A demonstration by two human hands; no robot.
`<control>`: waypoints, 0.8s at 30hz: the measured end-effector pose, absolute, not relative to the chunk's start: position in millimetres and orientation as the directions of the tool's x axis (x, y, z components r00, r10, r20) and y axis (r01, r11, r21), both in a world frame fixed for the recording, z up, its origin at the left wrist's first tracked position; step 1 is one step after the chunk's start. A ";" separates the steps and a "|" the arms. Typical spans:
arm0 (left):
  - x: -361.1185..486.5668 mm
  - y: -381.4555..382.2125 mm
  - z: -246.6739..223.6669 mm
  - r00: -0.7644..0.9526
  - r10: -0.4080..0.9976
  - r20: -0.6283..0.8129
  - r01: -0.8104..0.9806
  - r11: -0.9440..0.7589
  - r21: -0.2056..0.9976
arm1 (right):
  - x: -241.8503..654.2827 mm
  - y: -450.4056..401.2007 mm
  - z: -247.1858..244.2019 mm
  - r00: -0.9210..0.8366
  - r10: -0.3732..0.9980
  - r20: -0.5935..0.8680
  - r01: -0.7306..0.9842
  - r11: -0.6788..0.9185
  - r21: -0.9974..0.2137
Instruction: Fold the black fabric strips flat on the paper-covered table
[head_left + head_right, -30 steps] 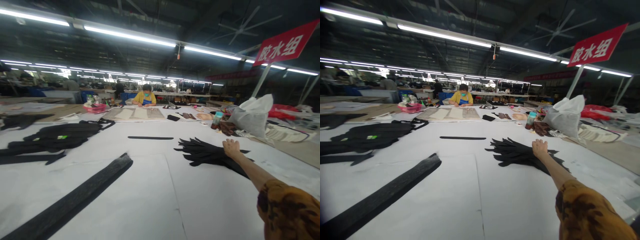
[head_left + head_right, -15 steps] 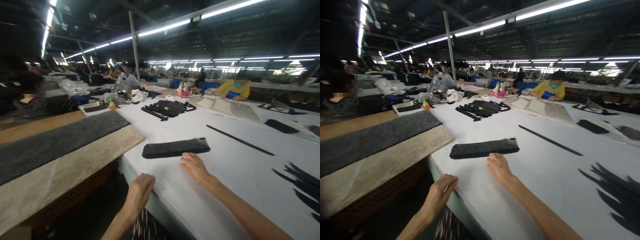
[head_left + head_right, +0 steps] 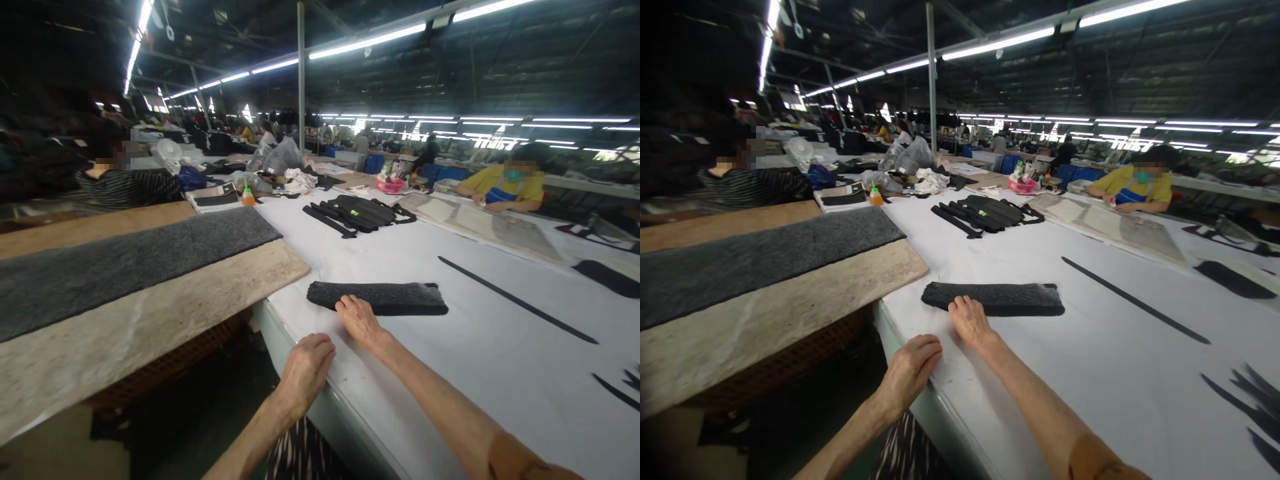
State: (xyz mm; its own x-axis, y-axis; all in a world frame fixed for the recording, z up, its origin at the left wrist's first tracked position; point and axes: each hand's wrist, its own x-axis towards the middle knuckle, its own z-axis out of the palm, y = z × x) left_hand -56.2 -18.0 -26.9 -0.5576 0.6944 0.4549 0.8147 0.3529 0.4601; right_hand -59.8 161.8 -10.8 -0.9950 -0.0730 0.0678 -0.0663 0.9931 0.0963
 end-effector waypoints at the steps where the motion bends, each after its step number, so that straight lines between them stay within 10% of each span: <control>1: -56.0 -16.4 -26.4 -0.557 0.695 0.454 0.815 0.354 0.458 | -61.2 163.4 -9.6 -0.996 -0.059 0.061 -0.053 0.994 0.091; 11: -81.9 13.2 -27.9 -0.427 0.802 0.418 0.904 0.391 0.175 | -59.8 164.1 4.6 -1.000 -0.031 0.001 -0.031 0.999 0.044; 19: -81.5 19.5 -27.4 -0.669 0.697 0.259 0.737 0.668 0.105 | -48.1 144.2 1.0 -0.997 -0.009 0.073 0.000 0.993 0.119; 24: -78.3 21.0 -23.6 -0.694 0.688 0.211 0.708 0.706 0.027 | -52.2 154.0 5.1 -0.933 0.326 0.151 0.283 0.926 -0.251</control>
State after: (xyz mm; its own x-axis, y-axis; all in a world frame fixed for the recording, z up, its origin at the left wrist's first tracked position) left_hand -78.3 21.0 -23.6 -0.6940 0.6882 0.2114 0.7080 0.7056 0.0274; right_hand -52.2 154.0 5.1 -0.9333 0.3261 0.1505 0.2830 0.9257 -0.2509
